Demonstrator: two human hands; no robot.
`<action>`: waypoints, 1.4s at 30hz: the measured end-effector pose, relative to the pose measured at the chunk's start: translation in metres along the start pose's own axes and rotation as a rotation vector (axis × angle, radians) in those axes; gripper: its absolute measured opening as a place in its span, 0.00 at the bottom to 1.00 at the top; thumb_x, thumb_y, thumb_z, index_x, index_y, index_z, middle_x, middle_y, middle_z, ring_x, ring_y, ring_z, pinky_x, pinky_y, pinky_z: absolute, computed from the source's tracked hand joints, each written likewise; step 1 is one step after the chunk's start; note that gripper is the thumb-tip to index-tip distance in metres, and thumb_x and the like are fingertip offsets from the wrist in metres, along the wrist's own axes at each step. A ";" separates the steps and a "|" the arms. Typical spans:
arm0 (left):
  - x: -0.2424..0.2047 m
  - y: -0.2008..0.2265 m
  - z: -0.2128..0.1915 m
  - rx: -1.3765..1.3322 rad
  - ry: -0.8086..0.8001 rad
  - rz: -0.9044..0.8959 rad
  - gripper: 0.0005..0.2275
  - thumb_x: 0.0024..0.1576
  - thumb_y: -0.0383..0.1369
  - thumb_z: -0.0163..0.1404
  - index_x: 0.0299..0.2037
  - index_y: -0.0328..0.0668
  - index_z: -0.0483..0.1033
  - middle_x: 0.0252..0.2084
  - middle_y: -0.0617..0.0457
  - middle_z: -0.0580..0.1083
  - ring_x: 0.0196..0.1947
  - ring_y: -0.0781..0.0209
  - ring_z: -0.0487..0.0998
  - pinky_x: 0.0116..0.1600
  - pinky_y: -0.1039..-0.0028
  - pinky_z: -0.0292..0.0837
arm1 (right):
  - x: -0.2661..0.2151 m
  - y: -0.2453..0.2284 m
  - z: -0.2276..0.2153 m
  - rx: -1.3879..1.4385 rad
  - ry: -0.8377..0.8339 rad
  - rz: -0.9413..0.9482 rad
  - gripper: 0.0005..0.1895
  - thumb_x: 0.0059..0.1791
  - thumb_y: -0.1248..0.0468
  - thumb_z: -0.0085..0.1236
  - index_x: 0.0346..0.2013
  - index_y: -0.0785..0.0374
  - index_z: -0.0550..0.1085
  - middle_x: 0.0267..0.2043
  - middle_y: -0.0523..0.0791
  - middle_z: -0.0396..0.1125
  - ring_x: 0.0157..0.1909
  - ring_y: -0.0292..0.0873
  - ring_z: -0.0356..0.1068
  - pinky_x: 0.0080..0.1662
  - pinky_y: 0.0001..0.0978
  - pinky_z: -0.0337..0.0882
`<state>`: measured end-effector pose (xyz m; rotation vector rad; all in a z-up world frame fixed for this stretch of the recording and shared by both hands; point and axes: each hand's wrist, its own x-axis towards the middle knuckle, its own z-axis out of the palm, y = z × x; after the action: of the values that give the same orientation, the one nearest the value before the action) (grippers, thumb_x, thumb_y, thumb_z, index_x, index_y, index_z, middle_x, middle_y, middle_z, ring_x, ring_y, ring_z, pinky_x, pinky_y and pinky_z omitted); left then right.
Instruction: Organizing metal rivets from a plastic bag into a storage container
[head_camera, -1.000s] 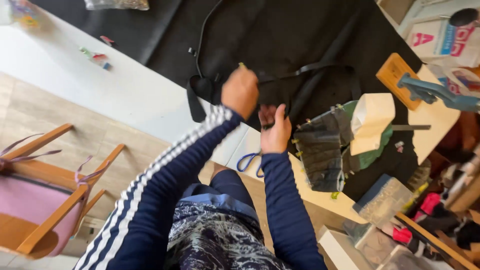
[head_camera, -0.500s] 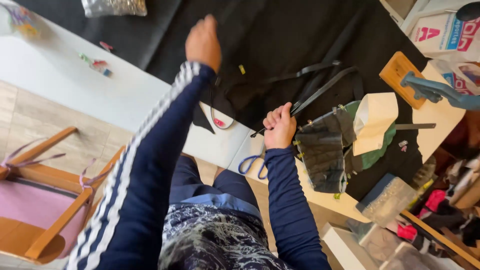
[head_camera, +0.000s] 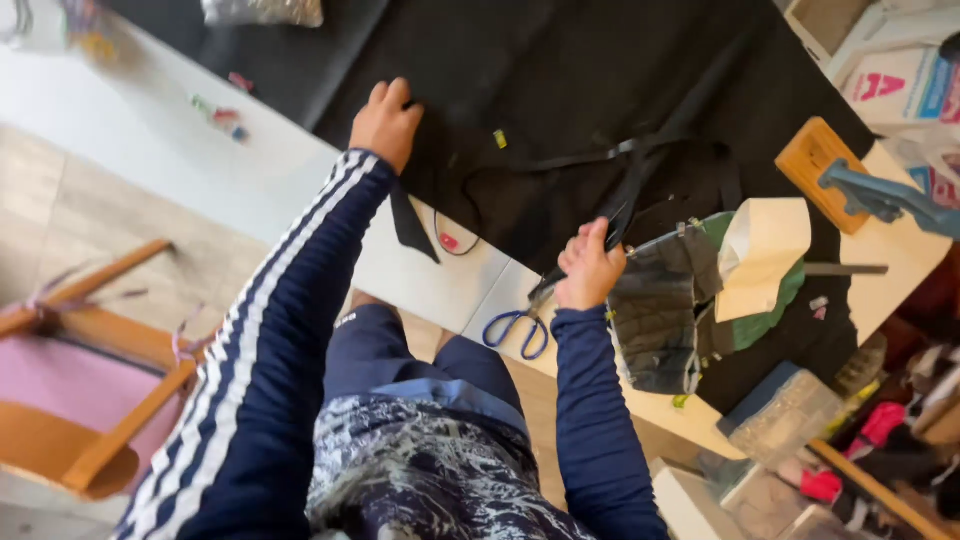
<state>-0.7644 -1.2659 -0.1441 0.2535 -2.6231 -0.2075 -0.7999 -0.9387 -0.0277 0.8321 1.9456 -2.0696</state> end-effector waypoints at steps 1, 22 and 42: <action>-0.001 -0.001 -0.001 -0.024 -0.004 0.011 0.05 0.57 0.36 0.56 0.30 0.56 0.76 0.38 0.59 0.63 0.36 0.56 0.69 0.30 0.73 0.70 | -0.007 0.001 -0.011 -0.002 0.026 -0.007 0.21 0.57 0.52 0.53 0.28 0.64 0.71 0.16 0.35 0.45 0.13 0.31 0.48 0.16 0.19 0.47; -0.039 0.074 0.005 -0.020 -0.244 0.297 0.02 0.55 0.35 0.56 0.31 0.54 0.77 0.41 0.59 0.67 0.42 0.59 0.75 0.38 0.76 0.78 | -0.090 0.010 -0.076 0.256 -0.019 0.270 0.19 0.57 0.53 0.53 0.26 0.61 0.68 0.15 0.41 0.54 0.13 0.35 0.58 0.18 0.24 0.60; -0.048 0.219 -0.057 -0.407 -0.011 0.474 0.07 0.59 0.25 0.49 0.37 0.45 0.82 0.37 0.45 0.77 0.38 0.45 0.77 0.43 0.59 0.75 | -0.073 -0.003 -0.092 0.707 -0.313 0.396 0.18 0.58 0.54 0.52 0.54 0.66 0.75 0.58 0.57 0.72 0.60 0.54 0.73 0.58 0.53 0.73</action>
<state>-0.7262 -1.0482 -0.0752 -0.5006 -2.4923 -0.5610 -0.7158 -0.8673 0.0135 0.8438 0.7972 -2.4372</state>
